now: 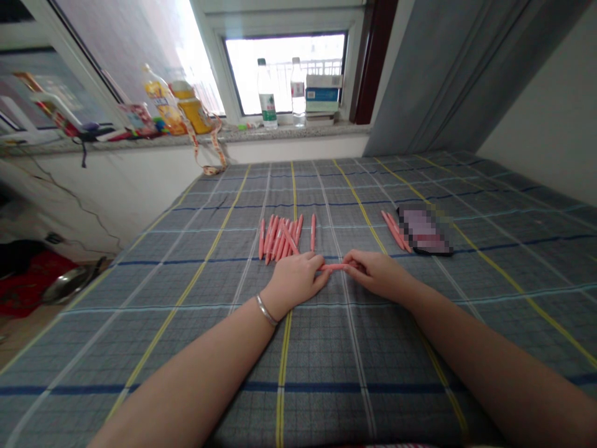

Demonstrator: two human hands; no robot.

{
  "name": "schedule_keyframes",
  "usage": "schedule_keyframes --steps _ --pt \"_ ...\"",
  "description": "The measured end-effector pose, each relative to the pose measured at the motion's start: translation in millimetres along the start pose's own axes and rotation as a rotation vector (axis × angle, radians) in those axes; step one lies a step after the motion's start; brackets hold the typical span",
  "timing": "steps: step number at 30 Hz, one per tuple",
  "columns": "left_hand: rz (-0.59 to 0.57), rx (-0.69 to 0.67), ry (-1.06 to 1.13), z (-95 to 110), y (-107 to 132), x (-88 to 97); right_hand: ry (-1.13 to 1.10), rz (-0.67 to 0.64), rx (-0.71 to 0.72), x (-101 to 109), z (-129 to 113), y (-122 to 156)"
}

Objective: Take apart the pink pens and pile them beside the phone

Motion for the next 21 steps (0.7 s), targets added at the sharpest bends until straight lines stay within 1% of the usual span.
schedule_keyframes --steps 9,16,21 --pt "0.004 0.005 -0.015 0.8 0.2 1.0 0.003 -0.011 0.013 -0.4 0.1 -0.8" --pt "-0.006 0.02 -0.02 -0.1 0.4 1.0 -0.016 0.022 -0.032 -2.9 2.4 0.1" --pt "-0.007 0.019 -0.002 0.6 -0.1 0.8 -0.013 0.012 -0.007 -0.4 -0.4 0.2"
Point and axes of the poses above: each hand's wrist, its own y-axis away from the middle knuckle, its own x-axis out of the back of the hand, z = x × y, the point moved 3 cm from there along -y, towards the middle knuckle, and after that the axes turned 4 degrees about y, right-handed, at the moved point
